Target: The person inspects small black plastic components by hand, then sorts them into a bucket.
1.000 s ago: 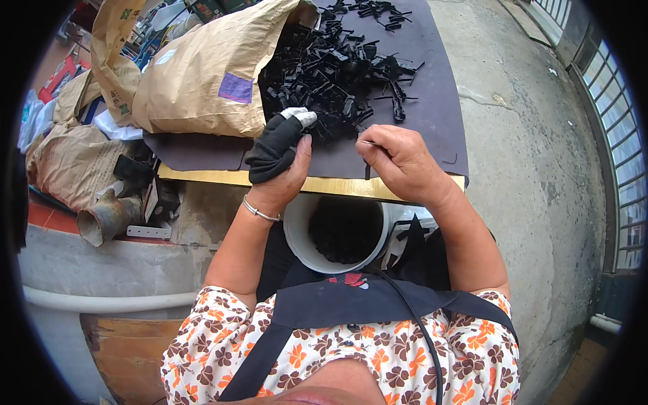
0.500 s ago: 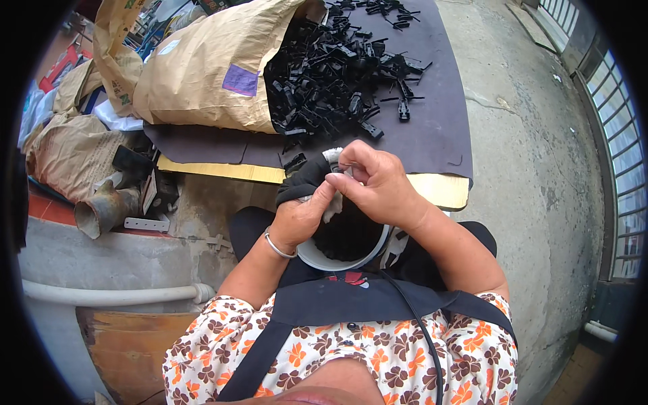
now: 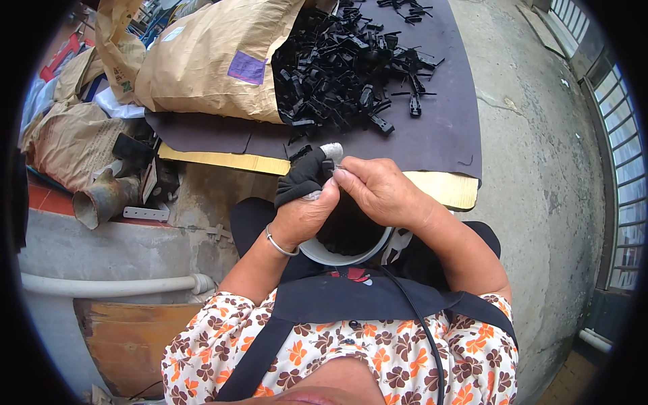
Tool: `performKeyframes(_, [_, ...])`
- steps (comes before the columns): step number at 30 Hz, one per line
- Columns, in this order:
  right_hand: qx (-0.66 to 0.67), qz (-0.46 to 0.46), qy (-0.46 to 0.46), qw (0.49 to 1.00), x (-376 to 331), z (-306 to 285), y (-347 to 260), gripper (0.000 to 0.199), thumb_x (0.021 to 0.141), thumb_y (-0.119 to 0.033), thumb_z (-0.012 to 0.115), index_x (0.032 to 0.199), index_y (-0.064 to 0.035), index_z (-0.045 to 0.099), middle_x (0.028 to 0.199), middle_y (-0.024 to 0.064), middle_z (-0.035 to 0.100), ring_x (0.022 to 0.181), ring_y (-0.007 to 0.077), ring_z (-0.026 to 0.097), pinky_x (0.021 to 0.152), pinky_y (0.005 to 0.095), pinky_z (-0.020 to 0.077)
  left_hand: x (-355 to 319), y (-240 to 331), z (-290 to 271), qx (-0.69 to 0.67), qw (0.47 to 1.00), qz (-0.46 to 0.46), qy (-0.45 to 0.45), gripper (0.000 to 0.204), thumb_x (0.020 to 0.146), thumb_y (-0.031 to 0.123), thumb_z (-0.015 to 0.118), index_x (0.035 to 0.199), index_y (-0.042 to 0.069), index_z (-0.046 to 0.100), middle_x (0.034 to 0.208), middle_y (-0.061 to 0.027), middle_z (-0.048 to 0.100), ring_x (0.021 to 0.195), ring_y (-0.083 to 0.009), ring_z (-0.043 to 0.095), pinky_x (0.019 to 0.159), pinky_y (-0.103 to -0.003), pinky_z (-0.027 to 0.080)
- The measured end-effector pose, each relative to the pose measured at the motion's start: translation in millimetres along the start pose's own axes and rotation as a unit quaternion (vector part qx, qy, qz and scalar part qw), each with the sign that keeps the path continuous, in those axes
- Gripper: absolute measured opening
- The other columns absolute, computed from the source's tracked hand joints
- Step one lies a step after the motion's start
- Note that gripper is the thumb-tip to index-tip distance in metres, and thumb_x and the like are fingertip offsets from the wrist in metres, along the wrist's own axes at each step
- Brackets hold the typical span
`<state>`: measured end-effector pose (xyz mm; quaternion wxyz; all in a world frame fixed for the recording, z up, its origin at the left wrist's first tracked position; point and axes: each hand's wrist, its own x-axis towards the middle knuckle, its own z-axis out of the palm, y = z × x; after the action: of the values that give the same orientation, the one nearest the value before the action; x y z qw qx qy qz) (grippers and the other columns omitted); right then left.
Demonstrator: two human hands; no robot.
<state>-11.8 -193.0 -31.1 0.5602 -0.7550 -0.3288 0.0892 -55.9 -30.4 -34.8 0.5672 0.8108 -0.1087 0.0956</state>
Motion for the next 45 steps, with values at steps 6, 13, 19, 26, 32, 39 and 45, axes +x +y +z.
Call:
performKeyframes(6, [0.029, 0.036, -0.035, 0.998, 1, 2, -1, 0.023, 0.095, -0.018, 0.048, 0.081, 0.0005, 0.052, 0.062, 0.0106, 0.048, 0.056, 0.0177, 0.042, 0.054, 0.031, 0.04, -3, 0, -5, 0.023, 1.0, -0.01, -0.01, 0.035, 0.082, 0.007, 0.055, 0.115, -0.005, 0.052, 0.097, -0.0116, 0.061, 0.084, -0.0166, 0.058, 0.079, -0.027, 0.046])
performKeyframes(13, [-0.03, 0.035, -0.034, 0.998, 5, 6, -4, 0.025, 0.094, -0.016, 0.048, 0.077, 0.0015, 0.053, 0.06, 0.0092, 0.049, 0.057, 0.0133, 0.041, 0.054, 0.0303, 0.0402, -4, -5, -4, 0.159, 0.978, 0.138, 0.01, 0.034, 0.081, 0.003, 0.053, 0.115, -0.005, 0.052, 0.101, -0.0164, 0.06, 0.09, -0.0264, 0.059, 0.084, -0.033, 0.045])
performKeyframes(19, [0.041, 0.043, 0.005, 0.998, 5, 27, 13, 0.025, 0.094, -0.015, 0.048, 0.077, 0.0021, 0.052, 0.059, 0.0073, 0.049, 0.059, 0.0104, 0.041, 0.055, 0.0291, 0.0404, -5, 0, -7, 0.198, 0.974, 0.108, 0.014, 0.034, 0.078, 0.002, 0.055, 0.111, -0.003, 0.054, 0.101, -0.0182, 0.06, 0.092, -0.0291, 0.06, 0.084, -0.034, 0.046])
performKeyframes(26, [0.052, 0.048, -0.013, 0.997, 8, 8, -6, 0.016, 0.089, -0.014, 0.057, 0.091, 0.0017, 0.058, 0.067, 0.0017, 0.049, 0.061, 0.0085, 0.043, 0.056, 0.0256, 0.0393, -8, -3, -27, -0.016, 0.999, 0.034, -0.003, 0.035, 0.088, 0.003, 0.054, 0.122, -0.005, 0.049, 0.098, -0.0047, 0.06, 0.081, -0.0079, 0.053, 0.071, -0.021, 0.045])
performKeyframes(32, [-0.002, 0.013, -0.072, 0.997, 13, 10, 0, 0.011, 0.082, -0.008, 0.061, 0.089, 0.0011, 0.064, 0.074, 0.0132, 0.063, 0.065, 0.0186, 0.06, 0.062, 0.0293, 0.047, -16, -9, -44, -0.26, 0.958, -0.114, -0.025, 0.044, 0.092, 0.01, 0.049, 0.132, -0.003, 0.037, 0.092, -0.0034, 0.059, 0.067, -0.0048, 0.05, 0.057, -0.018, 0.042])
performKeyframes(39, [0.036, -0.002, -0.046, 0.998, 18, 22, 1, 0.01, 0.084, -0.009, 0.061, 0.082, 0.0011, 0.06, 0.065, 0.0073, 0.056, 0.058, 0.0135, 0.051, 0.056, 0.028, 0.0427, -24, -6, -37, -0.188, 0.972, -0.129, -0.061, 0.036, 0.09, 0.009, 0.048, 0.124, -0.004, 0.045, 0.094, -0.0036, 0.059, 0.079, -0.0069, 0.052, 0.072, -0.019, 0.042])
performKeyframes(45, [0.048, 0.056, -0.076, 0.994, 22, 20, -5, 0.023, 0.09, -0.018, 0.056, 0.076, 0.0, 0.054, 0.061, 0.0025, 0.046, 0.057, 0.0103, 0.041, 0.053, 0.0273, 0.0379, -23, -11, -39, -0.265, 0.952, -0.143, -0.057, 0.023, 0.092, 0.009, 0.046, 0.114, 0.001, 0.049, 0.074, -0.0022, 0.056, 0.058, -0.0054, 0.048, 0.051, -0.019, 0.039])
